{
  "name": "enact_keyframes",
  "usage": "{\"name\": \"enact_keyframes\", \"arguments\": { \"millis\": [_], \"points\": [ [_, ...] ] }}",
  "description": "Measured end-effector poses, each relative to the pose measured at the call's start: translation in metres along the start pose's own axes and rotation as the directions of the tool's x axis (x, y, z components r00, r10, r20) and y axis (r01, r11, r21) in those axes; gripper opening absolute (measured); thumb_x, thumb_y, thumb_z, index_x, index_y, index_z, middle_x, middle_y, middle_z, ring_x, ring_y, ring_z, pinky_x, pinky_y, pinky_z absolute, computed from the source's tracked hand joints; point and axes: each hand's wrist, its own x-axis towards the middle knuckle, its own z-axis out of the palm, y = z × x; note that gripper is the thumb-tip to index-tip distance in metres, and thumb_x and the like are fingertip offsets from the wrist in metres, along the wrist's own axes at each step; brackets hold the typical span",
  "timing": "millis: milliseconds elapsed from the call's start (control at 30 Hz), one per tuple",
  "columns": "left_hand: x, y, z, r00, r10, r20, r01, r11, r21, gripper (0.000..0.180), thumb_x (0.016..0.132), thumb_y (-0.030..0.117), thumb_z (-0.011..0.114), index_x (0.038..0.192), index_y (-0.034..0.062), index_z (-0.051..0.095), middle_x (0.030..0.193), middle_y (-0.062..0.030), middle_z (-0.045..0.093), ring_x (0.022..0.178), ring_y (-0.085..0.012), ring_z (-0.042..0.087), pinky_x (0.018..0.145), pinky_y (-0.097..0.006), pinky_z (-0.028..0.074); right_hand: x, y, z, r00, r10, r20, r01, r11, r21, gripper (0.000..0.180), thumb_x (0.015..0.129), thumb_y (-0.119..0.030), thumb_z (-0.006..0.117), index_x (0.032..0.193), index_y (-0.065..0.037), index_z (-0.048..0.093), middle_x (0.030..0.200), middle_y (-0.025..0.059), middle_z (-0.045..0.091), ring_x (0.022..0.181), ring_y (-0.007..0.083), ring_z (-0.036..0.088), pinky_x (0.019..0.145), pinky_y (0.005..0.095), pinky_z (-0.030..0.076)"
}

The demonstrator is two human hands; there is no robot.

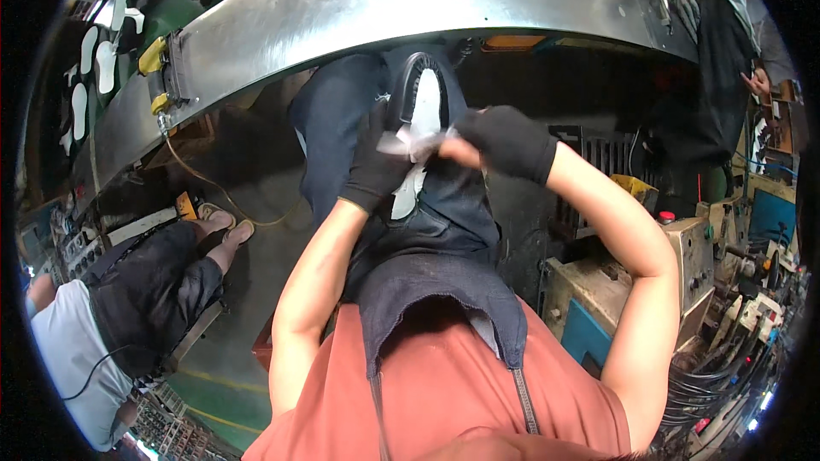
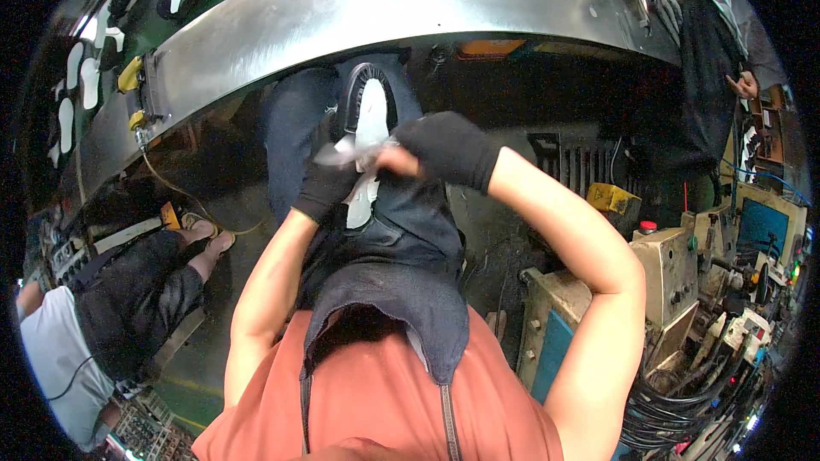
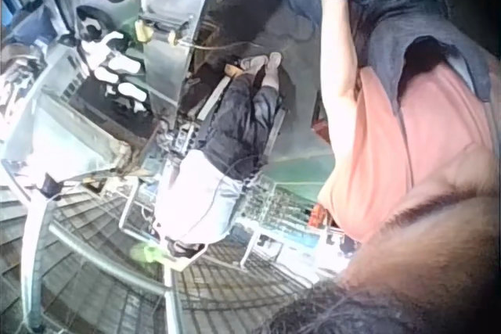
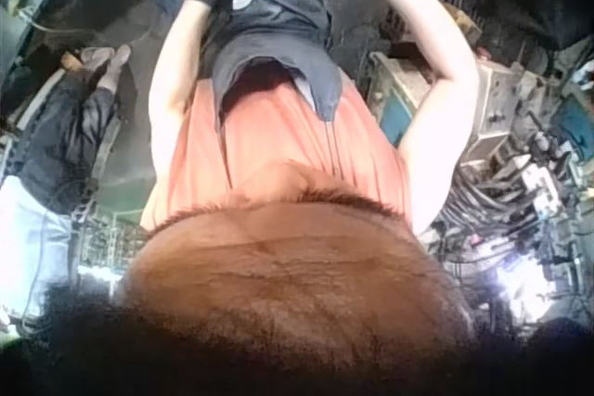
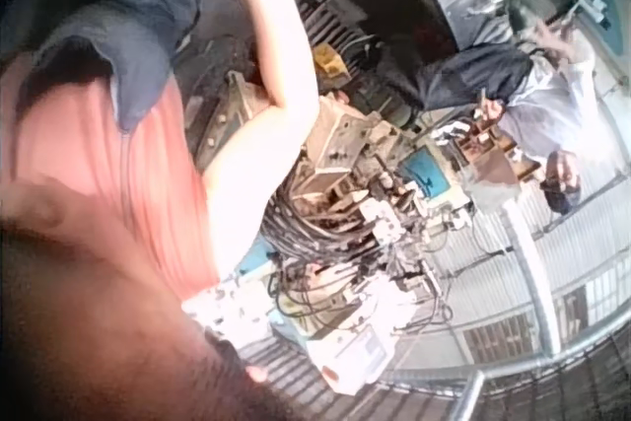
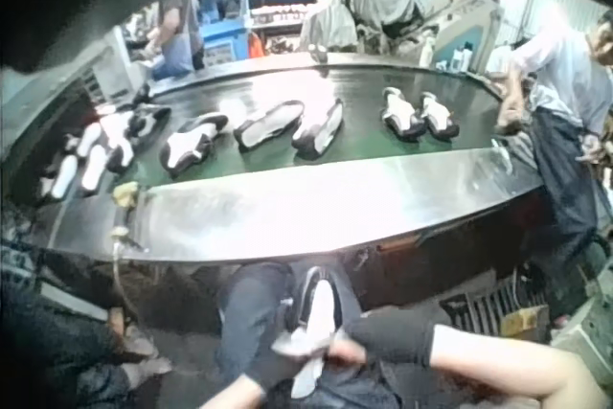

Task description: The person uses a curved metal tool to scrape and trim the white sole of a black shoe held on their lap. They repeatedly pick up shoes from a nearby conveyor belt, perform the trimming action, and place the shoes back on the belt.

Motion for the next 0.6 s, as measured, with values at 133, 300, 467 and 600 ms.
{"name": "enact_keyframes", "arguments": {
  "millis": [133, 300, 467, 600],
  "points": [
    [-0.015, -0.002, -0.015, 0.936, -0.265, 0.232, 0.326, 0.902, -0.282, 0.103, 0.060, 0.038, 0.084, 0.136, -0.0005, 0.026, 0.130, -0.0216, 0.041, 0.122, -0.0330, 0.041, 0.101, -0.041, 0.036, -0.001, -0.056, -0.022, 0.997, 0.076, 0.015, -0.072, 0.984, -0.164, 0.052, 0.087, -0.050, 0.051, 0.076, -0.001, 0.062, 0.072, 0.0225, 0.062, 0.065, 0.0356, 0.064, 0.058, 0.0421, 0.052],
    [-0.017, -0.009, -0.015, 0.976, -0.096, 0.193, 0.166, 0.906, -0.389, 0.109, 0.060, 0.030, 0.085, 0.141, 0.0016, 0.017, 0.139, -0.0180, 0.032, 0.130, -0.0311, 0.033, 0.107, -0.040, 0.029, -0.004, -0.004, 0.026, 0.998, 0.066, -0.021, -0.069, 0.963, -0.261, 0.041, 0.086, -0.045, 0.056, 0.072, -0.006, 0.057, 0.064, 0.0129, 0.058, 0.058, 0.0319, 0.060, 0.053, 0.0404, 0.047],
    [-0.015, -0.021, -0.018, 0.965, -0.133, 0.228, 0.208, 0.914, -0.347, 0.107, 0.063, 0.029, 0.082, 0.140, -0.0015, 0.015, 0.140, -0.0222, 0.030, 0.131, -0.0336, 0.031, 0.107, -0.042, 0.028, 0.011, -0.021, 0.033, 0.992, 0.120, -0.037, -0.121, 0.992, -0.022, 0.044, 0.090, -0.044, 0.051, 0.079, -0.003, 0.063, 0.071, 0.0200, 0.063, 0.056, 0.0365, 0.059, 0.056, 0.0418, 0.049],
    [-0.014, 0.019, -0.032, 0.978, -0.162, 0.132, 0.201, 0.900, -0.386, 0.105, 0.064, 0.027, 0.083, 0.139, -0.0020, 0.016, 0.139, -0.0219, 0.031, 0.132, -0.0320, 0.031, 0.107, -0.041, 0.028, -0.059, -0.008, 0.077, 0.685, 0.697, 0.212, -0.464, 0.193, 0.864, 0.057, 0.095, -0.055, 0.035, 0.084, -0.007, 0.064, 0.055, 0.0019, 0.051, 0.048, 0.0130, 0.050, 0.047, 0.0268, 0.042]
  ]
}}
